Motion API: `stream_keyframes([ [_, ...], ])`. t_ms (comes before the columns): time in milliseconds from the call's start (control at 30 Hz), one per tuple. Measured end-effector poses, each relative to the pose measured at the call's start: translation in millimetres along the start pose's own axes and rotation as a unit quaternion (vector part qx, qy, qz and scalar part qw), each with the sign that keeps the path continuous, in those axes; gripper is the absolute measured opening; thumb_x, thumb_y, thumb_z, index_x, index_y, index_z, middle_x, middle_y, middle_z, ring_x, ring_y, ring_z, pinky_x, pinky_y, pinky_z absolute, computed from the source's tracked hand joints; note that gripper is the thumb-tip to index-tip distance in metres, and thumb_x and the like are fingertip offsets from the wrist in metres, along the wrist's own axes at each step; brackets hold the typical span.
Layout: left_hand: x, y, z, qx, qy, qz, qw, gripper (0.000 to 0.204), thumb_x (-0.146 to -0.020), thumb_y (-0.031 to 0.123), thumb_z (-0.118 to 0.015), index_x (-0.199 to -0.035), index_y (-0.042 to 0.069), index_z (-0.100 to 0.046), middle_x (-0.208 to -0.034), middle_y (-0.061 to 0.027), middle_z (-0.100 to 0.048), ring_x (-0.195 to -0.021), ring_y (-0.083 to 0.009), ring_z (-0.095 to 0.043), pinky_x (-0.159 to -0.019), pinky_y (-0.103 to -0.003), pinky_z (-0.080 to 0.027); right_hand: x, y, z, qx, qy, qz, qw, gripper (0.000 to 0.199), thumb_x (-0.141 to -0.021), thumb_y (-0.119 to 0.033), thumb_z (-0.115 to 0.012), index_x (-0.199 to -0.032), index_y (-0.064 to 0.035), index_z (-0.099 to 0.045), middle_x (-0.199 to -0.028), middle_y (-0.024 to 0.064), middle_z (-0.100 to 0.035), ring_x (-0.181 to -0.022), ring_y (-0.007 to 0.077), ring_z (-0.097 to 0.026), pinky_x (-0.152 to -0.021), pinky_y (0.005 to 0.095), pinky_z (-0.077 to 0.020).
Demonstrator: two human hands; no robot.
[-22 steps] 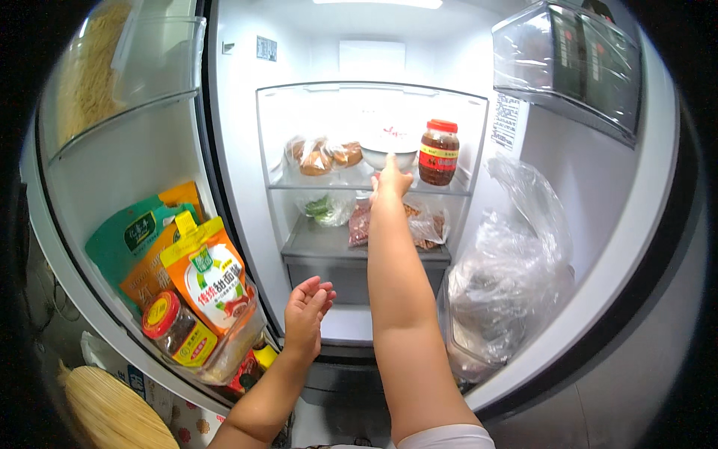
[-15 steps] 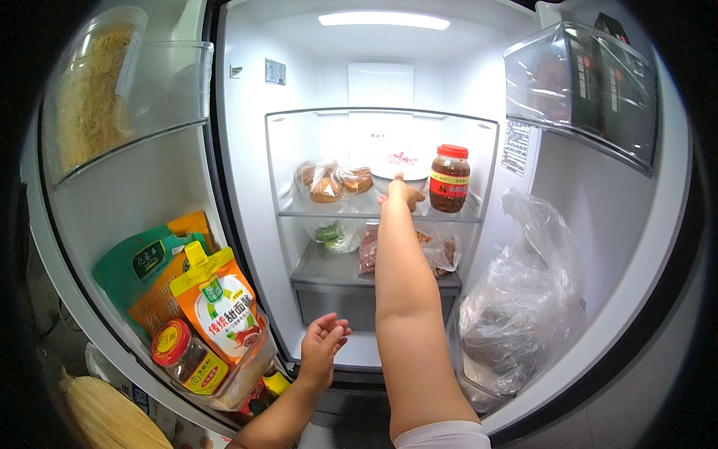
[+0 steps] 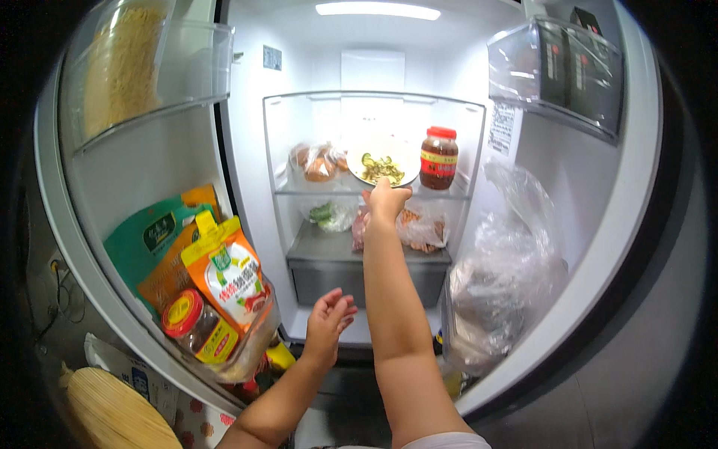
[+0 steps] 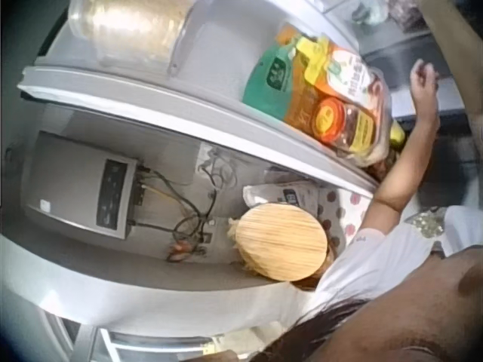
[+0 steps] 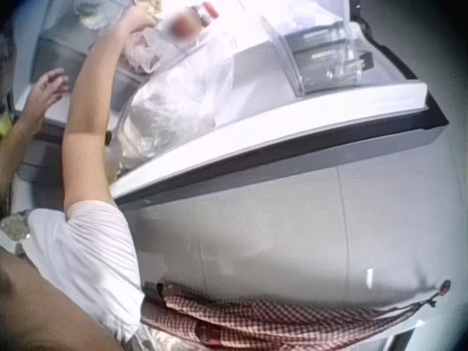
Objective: The person cooks food in a pan using a spatula and chopsticks, retrieves a small bowl of ingredients from a refrigerator, and pours pre-cooked meat from a stainless steel pot into the pan.
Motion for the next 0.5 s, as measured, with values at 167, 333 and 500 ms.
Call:
stream_keyframes([
  [167,32,25,-4,0.04,-0.01,-0.007,0.999,0.071,-0.096,0.046,-0.049,-0.148,0.009,-0.018,-0.138,-0.0125,-0.037,-0.116,-0.0225,-0.046,-0.094,-0.041,-0.04,123,22,78,-0.045,-0.12,0.008,0.992,0.048,-0.085,-0.005,-0.048,-0.129,-0.0005,-0.03,-0.117,0.0179,-0.052,-0.088,0.0267,-0.063,-0.068,0.0326,-0.0591],
  [333,88,29,-4,0.129,-0.065,0.043,0.989,0.074,-0.09,0.046,-0.055,-0.147,0.015,-0.019,-0.138,-0.0119,-0.04,-0.121,-0.0229,-0.046,-0.094,-0.042,-0.044,234,38,175,-0.009,-0.162,-0.082,0.983,0.053,-0.086,-0.006,-0.048,-0.135,-0.0047,-0.028,-0.121,0.015,-0.05,-0.1,0.0247,-0.062,-0.077,0.0327,-0.0584],
  [500,164,-8,32,0.189,-0.093,0.154,0.965,0.067,-0.075,-0.003,-0.057,-0.135,0.008,-0.032,-0.126,-0.0145,-0.048,-0.115,-0.028,-0.054,-0.094,-0.039,-0.049,327,45,244,0.134,-0.135,-0.17,0.967,0.057,-0.085,-0.006,-0.051,-0.136,-0.0081,-0.027,-0.126,0.0131,-0.047,-0.105,0.024,-0.059,-0.077,0.0339,-0.0579],
])
Point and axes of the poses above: each hand's wrist, its own x-axis away from the middle knuckle, its own z-axis out of the back of the hand, y = z × x, the point moved 7 cm from there along -x, towards the middle knuckle
